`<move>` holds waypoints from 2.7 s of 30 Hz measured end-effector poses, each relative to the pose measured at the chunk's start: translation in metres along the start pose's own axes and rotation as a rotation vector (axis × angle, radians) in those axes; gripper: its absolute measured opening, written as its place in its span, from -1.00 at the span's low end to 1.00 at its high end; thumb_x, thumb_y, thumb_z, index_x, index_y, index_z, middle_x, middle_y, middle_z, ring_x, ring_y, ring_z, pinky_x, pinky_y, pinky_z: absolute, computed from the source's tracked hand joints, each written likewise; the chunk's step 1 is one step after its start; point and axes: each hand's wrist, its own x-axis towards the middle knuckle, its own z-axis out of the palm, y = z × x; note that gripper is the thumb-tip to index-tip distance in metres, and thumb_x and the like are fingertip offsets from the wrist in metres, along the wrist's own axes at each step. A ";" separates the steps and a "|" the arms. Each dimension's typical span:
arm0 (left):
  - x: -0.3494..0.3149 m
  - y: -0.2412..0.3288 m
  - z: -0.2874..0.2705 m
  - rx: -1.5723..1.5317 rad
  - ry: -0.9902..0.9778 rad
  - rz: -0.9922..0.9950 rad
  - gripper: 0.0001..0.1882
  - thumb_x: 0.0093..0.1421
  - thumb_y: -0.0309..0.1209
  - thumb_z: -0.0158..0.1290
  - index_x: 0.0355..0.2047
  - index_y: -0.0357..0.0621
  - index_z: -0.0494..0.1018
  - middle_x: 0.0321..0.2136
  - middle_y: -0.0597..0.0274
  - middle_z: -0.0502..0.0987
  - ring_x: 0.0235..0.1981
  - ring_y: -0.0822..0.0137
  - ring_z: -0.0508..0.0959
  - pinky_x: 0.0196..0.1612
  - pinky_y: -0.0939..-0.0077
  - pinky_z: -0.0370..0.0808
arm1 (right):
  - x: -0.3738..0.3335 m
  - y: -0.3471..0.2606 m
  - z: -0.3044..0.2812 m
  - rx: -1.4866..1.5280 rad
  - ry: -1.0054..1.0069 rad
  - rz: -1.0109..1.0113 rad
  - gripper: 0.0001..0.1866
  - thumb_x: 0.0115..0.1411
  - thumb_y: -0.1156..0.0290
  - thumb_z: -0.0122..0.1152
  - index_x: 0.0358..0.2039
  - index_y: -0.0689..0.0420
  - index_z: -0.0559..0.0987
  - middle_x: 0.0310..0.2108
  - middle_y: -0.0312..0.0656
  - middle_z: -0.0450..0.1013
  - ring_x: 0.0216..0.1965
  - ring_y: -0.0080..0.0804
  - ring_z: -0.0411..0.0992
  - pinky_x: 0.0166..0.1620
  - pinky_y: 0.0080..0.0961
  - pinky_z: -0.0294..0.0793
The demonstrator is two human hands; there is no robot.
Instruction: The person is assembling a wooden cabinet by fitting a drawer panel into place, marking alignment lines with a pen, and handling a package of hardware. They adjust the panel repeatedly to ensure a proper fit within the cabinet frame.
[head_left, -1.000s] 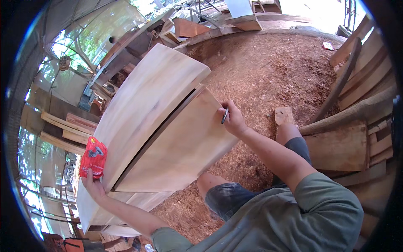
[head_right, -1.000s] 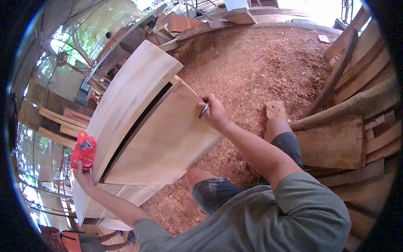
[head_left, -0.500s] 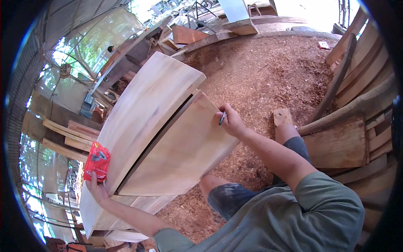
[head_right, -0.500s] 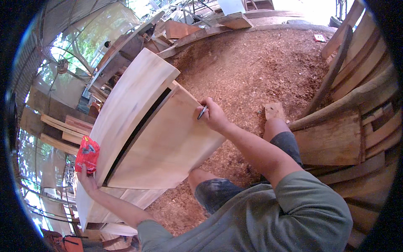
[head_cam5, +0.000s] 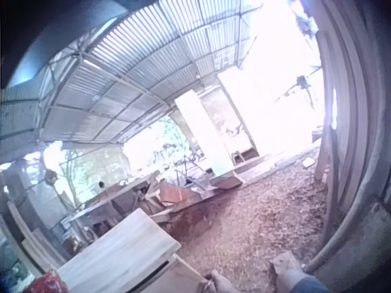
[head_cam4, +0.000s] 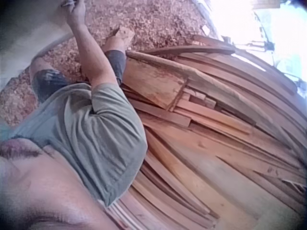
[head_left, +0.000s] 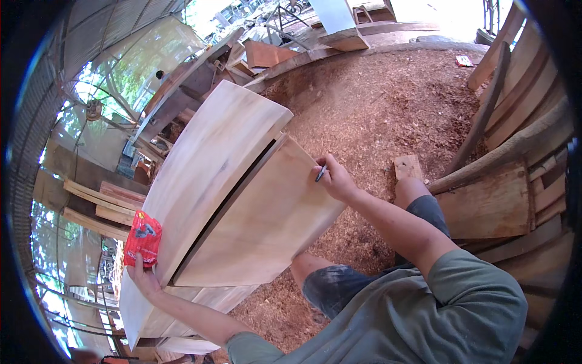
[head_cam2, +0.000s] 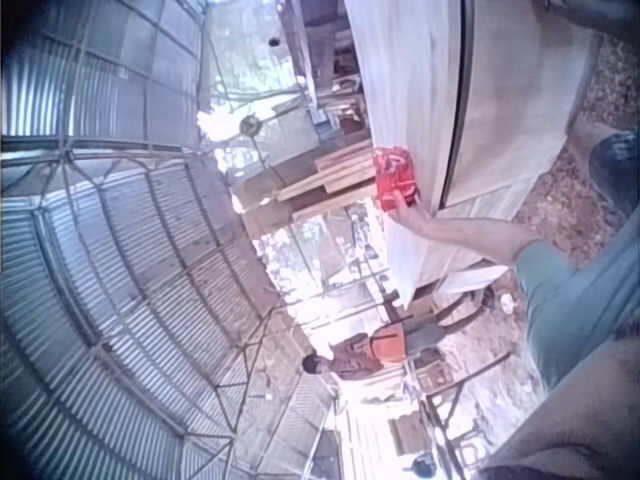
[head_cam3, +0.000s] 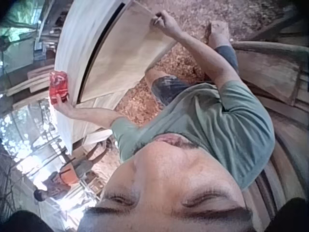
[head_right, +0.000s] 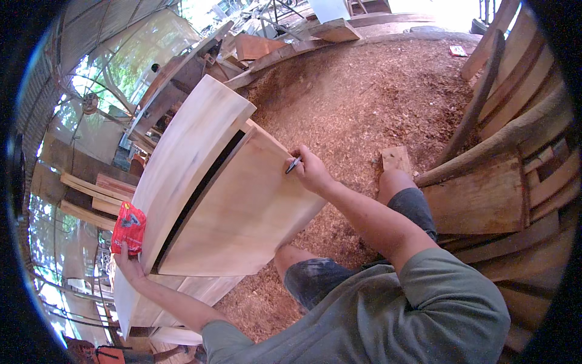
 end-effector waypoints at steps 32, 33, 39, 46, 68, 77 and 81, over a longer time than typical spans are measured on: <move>0.001 -0.001 0.005 0.028 0.001 0.028 -0.47 0.19 -0.47 0.26 0.15 -0.26 0.36 -0.02 0.15 0.56 -0.02 0.27 0.56 0.02 0.32 0.51 | 0.006 0.028 0.000 -0.074 0.053 -0.073 -0.73 0.41 0.29 0.00 -0.01 0.19 0.44 -0.27 0.00 0.51 -0.23 -0.14 0.51 -0.09 -0.29 0.48; 0.000 0.002 0.015 0.014 -0.002 0.013 -0.48 0.18 -0.48 0.26 0.14 -0.26 0.37 -0.04 0.17 0.57 -0.07 0.29 0.58 -0.03 0.34 0.54 | 0.007 0.031 -0.003 -0.075 0.049 -0.086 -0.73 0.42 0.28 -0.01 -0.02 0.20 0.43 -0.27 0.00 0.50 -0.23 -0.17 0.51 -0.09 -0.30 0.48; -0.006 0.012 0.021 0.072 0.034 0.001 -0.53 0.14 -0.51 0.25 0.07 -0.23 0.43 -0.11 0.22 0.61 -0.19 0.35 0.61 -0.23 0.43 0.59 | 0.003 0.018 0.002 -0.090 0.023 -0.112 -0.70 0.45 0.22 -0.05 -0.04 0.22 0.42 -0.29 -0.06 0.47 -0.26 -0.35 0.44 -0.12 -0.36 0.46; -0.009 0.016 0.029 0.120 0.019 -0.021 -0.56 0.13 -0.49 0.26 0.03 -0.25 0.48 -0.15 0.24 0.64 -0.18 0.36 0.61 -0.07 0.42 0.54 | 0.010 0.029 -0.007 -0.021 -0.027 -0.109 -0.76 0.46 0.32 -0.06 -0.06 0.23 0.42 -0.33 -0.18 0.42 -0.27 -0.43 0.38 -0.15 -0.44 0.43; 0.000 0.003 0.017 0.076 -0.024 -0.119 -0.74 0.30 -0.35 0.18 -0.08 -0.24 0.55 -0.28 0.26 0.65 -0.33 0.44 0.64 -0.25 0.45 0.60 | 0.007 0.022 -0.025 -0.228 0.005 -0.132 -0.81 0.37 0.42 0.09 -0.08 0.22 0.46 -0.26 -0.18 0.45 -0.22 -0.42 0.40 -0.13 -0.45 0.42; -0.010 0.019 0.032 0.201 -0.085 -0.142 -0.74 0.34 -0.31 0.12 -0.09 -0.23 0.55 -0.26 0.27 0.65 -0.32 0.45 0.61 -0.19 0.46 0.56 | -0.011 -0.116 -0.013 0.008 0.103 -0.664 -0.69 0.31 0.48 0.17 0.03 0.18 0.36 0.02 -0.04 0.45 0.05 -0.29 0.40 0.12 -0.32 0.33; -0.013 0.021 0.048 0.092 -0.083 -0.050 -0.79 0.27 -0.42 0.20 -0.12 -0.23 0.56 -0.30 0.27 0.65 -0.33 0.47 0.61 -0.21 0.52 0.55 | 0.011 -0.190 -0.008 0.090 -0.189 -0.759 -0.89 0.31 0.47 0.16 -0.22 0.23 0.48 -0.19 -0.12 0.51 -0.20 -0.41 0.45 -0.09 -0.46 0.39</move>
